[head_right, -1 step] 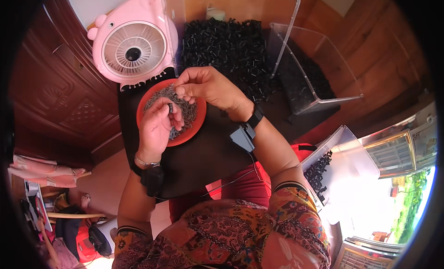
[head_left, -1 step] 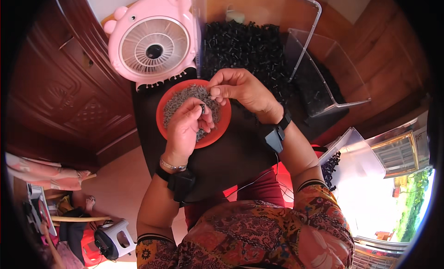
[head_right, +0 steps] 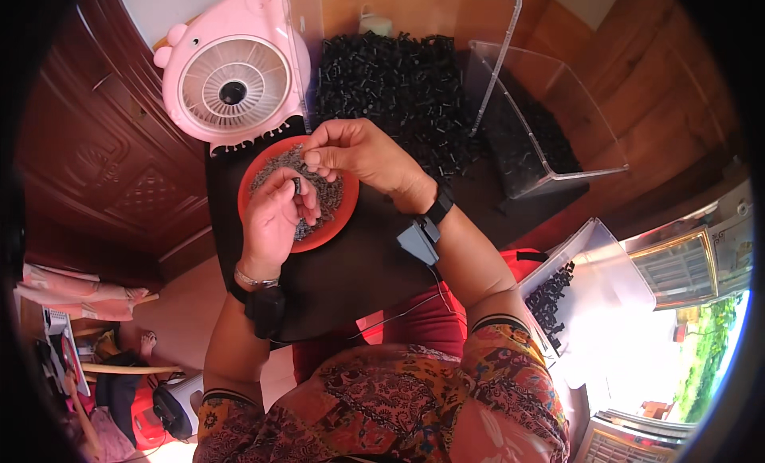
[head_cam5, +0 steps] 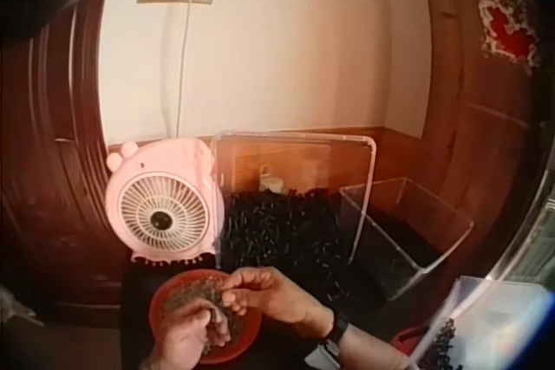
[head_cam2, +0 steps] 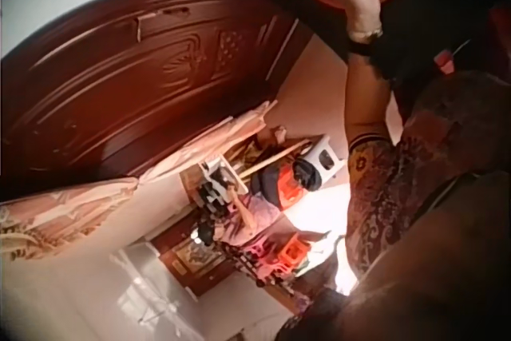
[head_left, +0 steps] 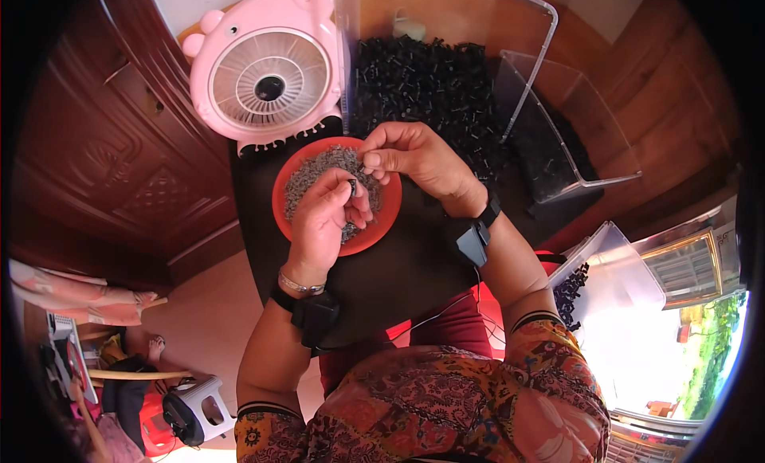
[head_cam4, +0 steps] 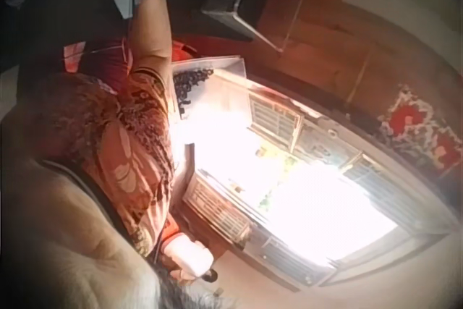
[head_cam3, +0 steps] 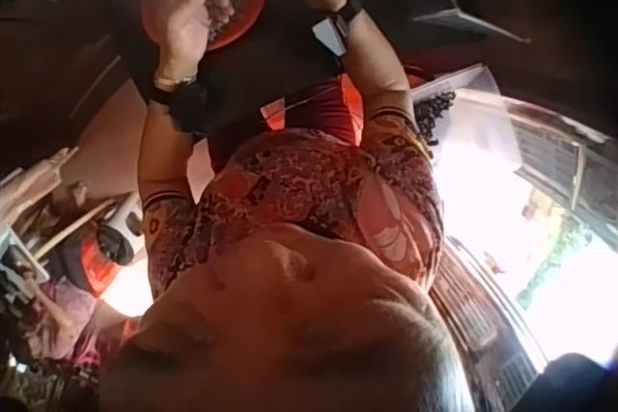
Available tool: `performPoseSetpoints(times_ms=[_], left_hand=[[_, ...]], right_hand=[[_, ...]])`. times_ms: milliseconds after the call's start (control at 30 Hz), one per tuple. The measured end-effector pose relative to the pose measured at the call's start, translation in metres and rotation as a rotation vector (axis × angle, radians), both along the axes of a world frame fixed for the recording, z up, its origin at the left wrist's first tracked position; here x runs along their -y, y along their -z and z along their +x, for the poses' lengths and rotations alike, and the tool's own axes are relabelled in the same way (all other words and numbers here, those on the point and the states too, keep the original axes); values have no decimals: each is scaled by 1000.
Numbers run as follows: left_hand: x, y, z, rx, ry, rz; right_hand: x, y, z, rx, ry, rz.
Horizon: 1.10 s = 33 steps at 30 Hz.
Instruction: The person assembles components by picking black plastic pieces from a container and inserting small metal parts from a dish into them by hand.
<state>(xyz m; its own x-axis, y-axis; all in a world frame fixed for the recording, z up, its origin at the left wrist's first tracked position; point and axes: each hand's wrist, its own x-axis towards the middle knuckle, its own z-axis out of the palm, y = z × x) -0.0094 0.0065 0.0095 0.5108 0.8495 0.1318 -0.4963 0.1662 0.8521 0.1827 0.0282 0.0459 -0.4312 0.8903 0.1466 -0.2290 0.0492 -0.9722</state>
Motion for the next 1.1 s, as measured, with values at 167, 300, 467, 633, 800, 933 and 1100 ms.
performPoseSetpoints(times_ms=[167,300,467,633,800,933,1100], left_hand=[[0,2,0,-30,1,-8],[0,4,1,-39,25,-22],[1,6,3,-50,30,-31],[2,6,6,-82,49,-6],[3,9,7,-42,25,-10],[8,8,10,-43,-62,9],[9,6,11,-26,-73,6]], right_hand=[[1,10,-6,22,-24,3],[3,9,-5,17,-26,36],[4,11,-1,38,-36,100],[7,9,-2,51,-50,116],[7,12,-4,81,-15,153],[9,13,-9,92,9,137],[13,12,-12,190,76,238]])
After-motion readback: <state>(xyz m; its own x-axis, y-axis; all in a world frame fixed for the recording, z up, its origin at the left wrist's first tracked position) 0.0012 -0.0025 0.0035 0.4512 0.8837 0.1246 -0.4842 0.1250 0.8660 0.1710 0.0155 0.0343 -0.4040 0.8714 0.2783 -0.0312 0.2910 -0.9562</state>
